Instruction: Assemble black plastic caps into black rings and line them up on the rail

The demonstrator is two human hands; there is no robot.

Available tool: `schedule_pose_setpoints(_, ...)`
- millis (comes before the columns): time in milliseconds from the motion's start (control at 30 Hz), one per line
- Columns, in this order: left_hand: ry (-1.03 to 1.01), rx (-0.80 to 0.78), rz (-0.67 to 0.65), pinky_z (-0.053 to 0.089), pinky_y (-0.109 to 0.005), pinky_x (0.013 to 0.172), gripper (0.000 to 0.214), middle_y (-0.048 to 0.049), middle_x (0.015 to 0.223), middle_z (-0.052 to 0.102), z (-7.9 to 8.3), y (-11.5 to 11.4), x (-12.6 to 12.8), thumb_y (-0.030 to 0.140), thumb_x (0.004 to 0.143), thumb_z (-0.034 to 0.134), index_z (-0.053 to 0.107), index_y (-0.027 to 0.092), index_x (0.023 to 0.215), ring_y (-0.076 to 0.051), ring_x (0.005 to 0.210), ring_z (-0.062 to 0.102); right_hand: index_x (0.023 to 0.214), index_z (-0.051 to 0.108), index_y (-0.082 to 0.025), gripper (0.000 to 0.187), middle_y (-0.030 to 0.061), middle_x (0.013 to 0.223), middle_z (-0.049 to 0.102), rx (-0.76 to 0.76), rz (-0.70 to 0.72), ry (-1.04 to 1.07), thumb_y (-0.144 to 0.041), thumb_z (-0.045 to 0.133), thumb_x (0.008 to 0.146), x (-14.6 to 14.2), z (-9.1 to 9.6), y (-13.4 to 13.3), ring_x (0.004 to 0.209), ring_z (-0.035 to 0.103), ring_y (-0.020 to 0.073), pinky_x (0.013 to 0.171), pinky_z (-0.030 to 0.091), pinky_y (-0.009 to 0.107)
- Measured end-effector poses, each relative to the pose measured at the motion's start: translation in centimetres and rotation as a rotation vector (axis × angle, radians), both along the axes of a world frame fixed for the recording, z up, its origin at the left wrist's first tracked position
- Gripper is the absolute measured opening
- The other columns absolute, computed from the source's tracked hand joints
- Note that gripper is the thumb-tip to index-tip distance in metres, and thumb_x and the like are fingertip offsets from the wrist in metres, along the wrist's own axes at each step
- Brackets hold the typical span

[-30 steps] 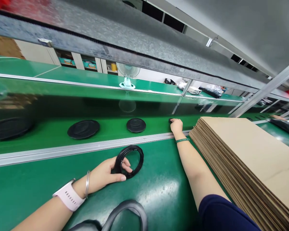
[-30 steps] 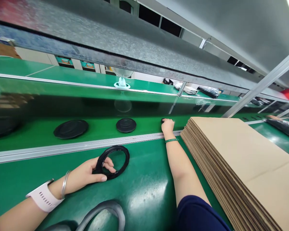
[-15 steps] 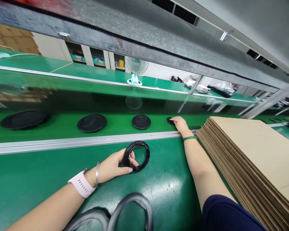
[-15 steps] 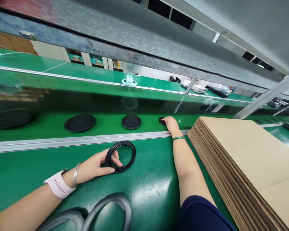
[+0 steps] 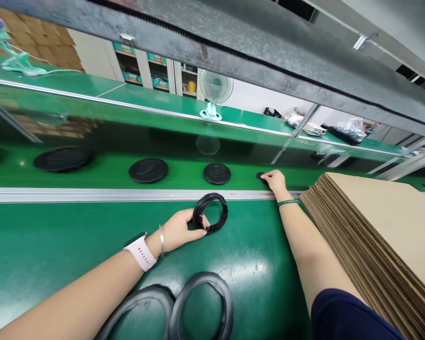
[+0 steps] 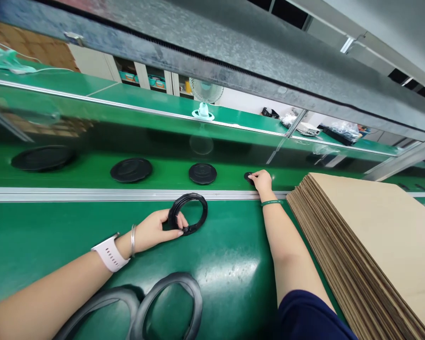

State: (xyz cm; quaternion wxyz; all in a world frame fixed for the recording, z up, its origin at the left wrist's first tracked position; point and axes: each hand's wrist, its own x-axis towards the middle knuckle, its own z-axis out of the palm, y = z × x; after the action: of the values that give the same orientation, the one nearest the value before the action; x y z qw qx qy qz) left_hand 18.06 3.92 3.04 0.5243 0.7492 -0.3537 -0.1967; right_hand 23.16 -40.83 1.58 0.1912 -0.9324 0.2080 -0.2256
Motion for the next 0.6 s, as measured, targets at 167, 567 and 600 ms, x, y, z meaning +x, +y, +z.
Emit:
schedule_pose_setpoints(167,-0.006,-0.003,0.074,0.055,-0.04,0.092,0.018,-0.0047,0.096,0.076,-0.2,-0.2,-0.2,0.028,0.073,0.072,0.062,0.02,0.085,-0.023,0.094,0.071,0.08,0.076,-0.015,0.009,0.0077,0.088,0.067,0.065,0.023,-0.142,-0.023,0.072,0.084,-1.0,1.7,5.9,0.082,0.062,0.0235,0.081,0.05,0.036)
schedule_pose_setpoints(567,-0.096,0.116,0.17,0.054,-0.045,0.094,0.059,-0.0093,0.114,0.072,-0.6,-0.1,0.1,0.036,0.069,0.073,0.055,0.018,0.121,-0.031,0.104,0.069,0.101,0.073,-0.019,0.015,0.005,0.079,0.066,-0.144,0.928,-0.554,-0.027,0.06,0.101,-11.1,3.5,23.6,0.072,0.061,0.018,0.065,0.052,0.031)
schedule_pose_setpoints(600,-0.105,0.13,0.179,0.054,-0.046,0.095,0.063,-0.0101,0.118,0.071,-0.6,-0.1,0.1,0.036,0.068,0.074,0.053,0.018,0.125,-0.031,0.107,0.068,0.102,0.072,-0.018,0.015,0.0051,0.08,0.066,-0.189,0.945,-0.547,-0.025,0.059,0.102,-10.9,3.0,23.7,0.072,0.061,0.018,0.066,0.052,0.031)
